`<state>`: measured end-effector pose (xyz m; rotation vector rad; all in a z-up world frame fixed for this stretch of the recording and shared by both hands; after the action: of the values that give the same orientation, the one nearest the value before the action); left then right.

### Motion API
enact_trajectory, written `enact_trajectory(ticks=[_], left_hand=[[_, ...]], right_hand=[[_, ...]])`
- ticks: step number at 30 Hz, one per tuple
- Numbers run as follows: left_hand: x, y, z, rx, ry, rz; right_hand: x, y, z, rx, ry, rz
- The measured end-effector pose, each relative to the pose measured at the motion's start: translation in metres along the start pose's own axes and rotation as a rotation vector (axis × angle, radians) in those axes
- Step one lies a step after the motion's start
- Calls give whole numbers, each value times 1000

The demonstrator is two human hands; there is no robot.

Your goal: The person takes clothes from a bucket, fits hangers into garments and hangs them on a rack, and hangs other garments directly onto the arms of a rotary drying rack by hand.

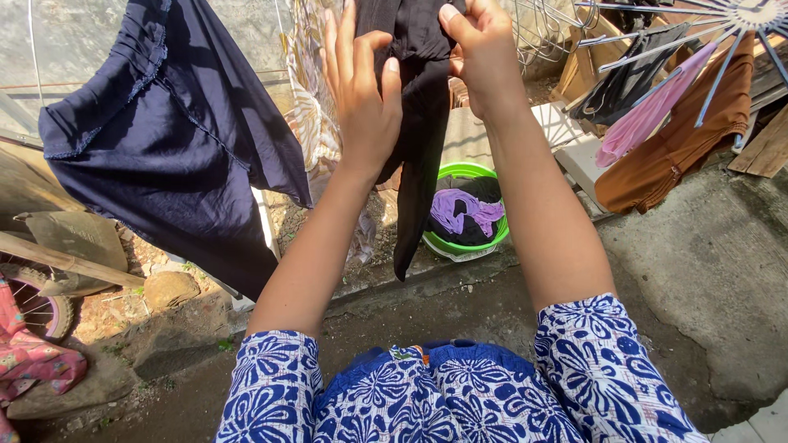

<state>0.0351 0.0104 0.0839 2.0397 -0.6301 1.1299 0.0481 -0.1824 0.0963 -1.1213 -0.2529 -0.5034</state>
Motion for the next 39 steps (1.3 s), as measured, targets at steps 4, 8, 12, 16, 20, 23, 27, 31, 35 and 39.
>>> enact_trajectory(ticks=[4, 8, 12, 16, 20, 23, 27, 31, 35, 39], left_hand=[[8, 20, 13, -36, -22, 1], [27, -1, 48, -69, -63, -119], [36, -30, 66, -466, -11, -264], [29, -4, 50, -321, 15, -291], [48, 48, 19, 49, 78, 50], [61, 46, 20, 22, 22, 67], [66, 26, 38, -276, -75, -99], [61, 26, 46, -176, -12, -40], [45, 27, 47, -184, -38, 23], [28, 22, 51, -217, -127, 7]], right_hand=[[-1, 3, -15, -39, -95, 65], [3, 1, -29, -138, -200, 4], [-9, -20, -51, -1, -140, -57], [-18, -27, -61, 84, -37, -132], [-23, -31, -53, 89, -157, -149], [-16, -57, -47, -123, -125, -337], [-57, -109, -8, -911, 16, -988], [-27, -78, 6, -973, -132, -665], [-5, -37, -4, -938, -150, -475], [4, -15, -13, -782, -231, -246]])
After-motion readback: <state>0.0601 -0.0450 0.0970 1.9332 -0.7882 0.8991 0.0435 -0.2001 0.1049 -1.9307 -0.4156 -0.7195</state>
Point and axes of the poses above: each hand's wrist, its own x-axis towards the middle knuckle, its own z-axis out of the palm, y = z × x, the point moved 8 cm from there along x, towards the middle knuckle, and after that the axes turned 14 degrees about x, right-handed, at the moved point
